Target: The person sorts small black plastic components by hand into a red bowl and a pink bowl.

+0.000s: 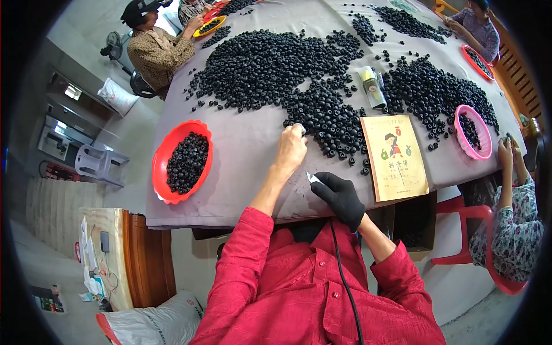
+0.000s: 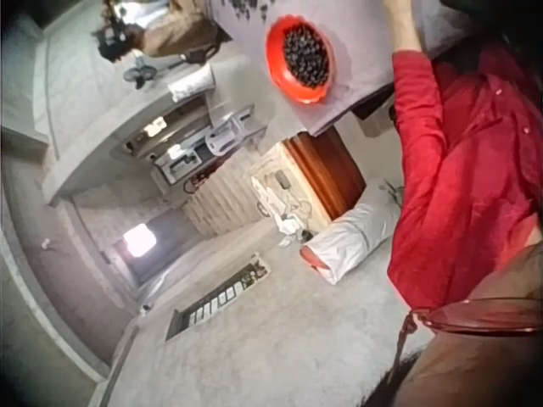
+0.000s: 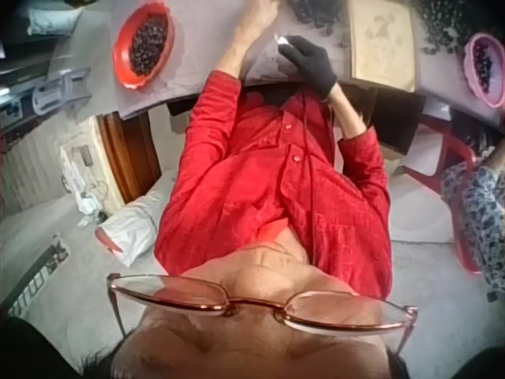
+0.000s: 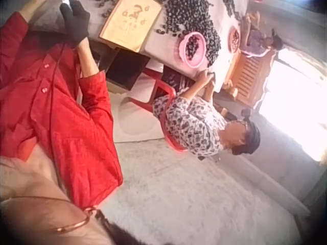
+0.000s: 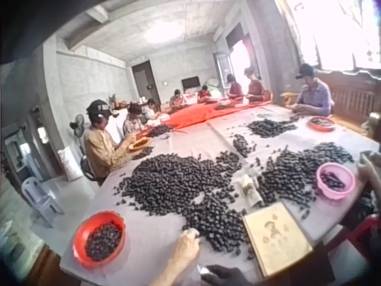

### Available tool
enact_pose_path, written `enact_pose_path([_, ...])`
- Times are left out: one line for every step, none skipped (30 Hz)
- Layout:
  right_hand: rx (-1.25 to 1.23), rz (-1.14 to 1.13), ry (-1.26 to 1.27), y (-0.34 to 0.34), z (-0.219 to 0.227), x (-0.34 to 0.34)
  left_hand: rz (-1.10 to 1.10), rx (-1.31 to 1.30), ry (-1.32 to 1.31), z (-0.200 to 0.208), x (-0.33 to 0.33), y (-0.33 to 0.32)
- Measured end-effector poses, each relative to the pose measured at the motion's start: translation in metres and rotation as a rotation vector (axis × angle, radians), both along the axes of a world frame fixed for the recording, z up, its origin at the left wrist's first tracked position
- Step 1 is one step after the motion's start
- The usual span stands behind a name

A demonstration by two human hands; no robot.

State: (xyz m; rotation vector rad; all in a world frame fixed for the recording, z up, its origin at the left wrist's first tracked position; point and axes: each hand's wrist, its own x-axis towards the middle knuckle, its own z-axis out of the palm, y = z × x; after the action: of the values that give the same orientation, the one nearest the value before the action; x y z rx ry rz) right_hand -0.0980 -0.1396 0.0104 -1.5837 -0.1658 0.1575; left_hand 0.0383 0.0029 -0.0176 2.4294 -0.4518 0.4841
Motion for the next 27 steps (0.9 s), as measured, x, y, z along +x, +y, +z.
enact_pose_path([0.002,-0.004,0.001,0.0,0.0,0.0,-0.04,0.018,-0.046,-0.001,-0.003,0.005])
enact_pose_path([0.007,-0.013,0.019,0.0,0.0,0.0,-0.058,0.029,-0.039,-0.001,-0.007,0.011])
enact_pose_path([0.012,-0.022,0.037,0.0,0.0,0.001,-0.06,0.031,-0.038,-0.001,-0.013,0.018])
enact_pose_path([0.013,-0.032,0.043,-0.002,-0.003,0.002,-0.101,-0.269,0.305,0.006,-0.023,0.018])
enact_pose_path([0.025,-0.059,0.057,-0.001,-0.005,0.002,-0.133,-0.566,0.647,0.01,-0.034,0.022])
enact_pose_path([0.037,-0.086,0.072,-0.001,-0.007,0.003,-0.207,-0.74,0.703,0.003,-0.041,0.027])
enact_pose_path([0.038,-0.083,0.077,0.001,-0.009,0.003,-0.203,-0.741,0.706,0.005,-0.055,0.029])
enact_pose_path([0.048,-0.155,0.065,0.002,-0.011,0.005,-0.244,-0.952,0.802,0.012,-0.068,0.026])
enact_pose_path([0.058,-0.228,0.052,0.003,-0.013,0.006,-0.284,-1.164,0.896,0.014,-0.078,0.025])
enact_pose_path([0.082,-0.259,0.032,0.004,-0.014,0.006,-0.35,-1.195,0.894,0.012,-0.086,0.025])
enact_pose_path([0.079,-0.256,0.034,0.005,-0.015,0.006,-0.348,-1.2,0.895,0.01,-0.093,0.024])
enact_pose_path([0.039,-0.263,-0.012,0.006,-0.016,0.006,-0.382,-1.254,0.97,0.011,-0.101,0.022])
enact_pose_path([-0.001,-0.269,-0.061,0.007,-0.016,0.007,-0.418,-1.308,1.043,0.011,-0.105,0.02])
enact_pose_path([-0.003,-0.266,-0.061,0.007,-0.016,0.007,-0.417,-1.279,1.0,0.008,-0.107,0.017])
enact_pose_path([-0.028,-0.264,-0.054,0.007,-0.015,0.006,-0.416,-1.283,0.998,0.009,-0.108,0.018])
enact_pose_path([-0.053,-0.263,-0.048,0.007,-0.015,0.006,-0.409,-1.261,0.986,0.009,-0.109,0.018])
enact_pose_path([-0.055,-0.26,-0.048,0.007,-0.014,0.006,-0.402,-1.238,0.973,0.009,-0.11,0.018])
enact_pose_path([-0.076,-0.258,-0.045,0.007,-0.012,0.005,-0.4,-1.241,0.971,0.008,-0.11,0.018])
enact_pose_path([-0.096,-0.257,-0.042,0.008,-0.011,0.005,-0.435,-1.246,0.956,0.008,-0.11,0.018])
enact_pose_path([-0.096,-0.256,-0.042,0.008,-0.011,0.005,-0.47,-1.251,0.939,0.007,-0.11,0.018])
enact_pose_path([-0.096,-0.243,-0.053,0.007,-0.01,0.005,-0.469,-1.251,0.938,0.007,-0.109,0.018])
enact_pose_path([-0.096,-0.231,-0.064,0.007,-0.011,0.005,-0.455,-1.252,0.938,0.007,-0.108,0.019])
enact_pose_path([-0.096,-0.23,-0.062,0.007,-0.011,0.005,-0.442,-1.253,0.939,0.007,-0.108,0.019])
enact_pose_path([-0.09,-0.216,-0.073,0.006,-0.012,0.005,-0.441,-1.254,0.939,0.006,-0.108,0.02])
enact_pose_path([-0.084,-0.202,-0.084,0.006,-0.013,0.005,-0.451,-1.244,0.93,0.005,-0.108,0.021])
enact_pose_path([-0.084,-0.201,-0.084,0.006,-0.012,0.005,-0.461,-1.234,0.92,0.004,-0.108,0.021])
enact_pose_path([-0.07,-0.192,-0.075,0.006,-0.011,0.005,-0.46,-1.235,0.92,0.003,-0.108,0.021])
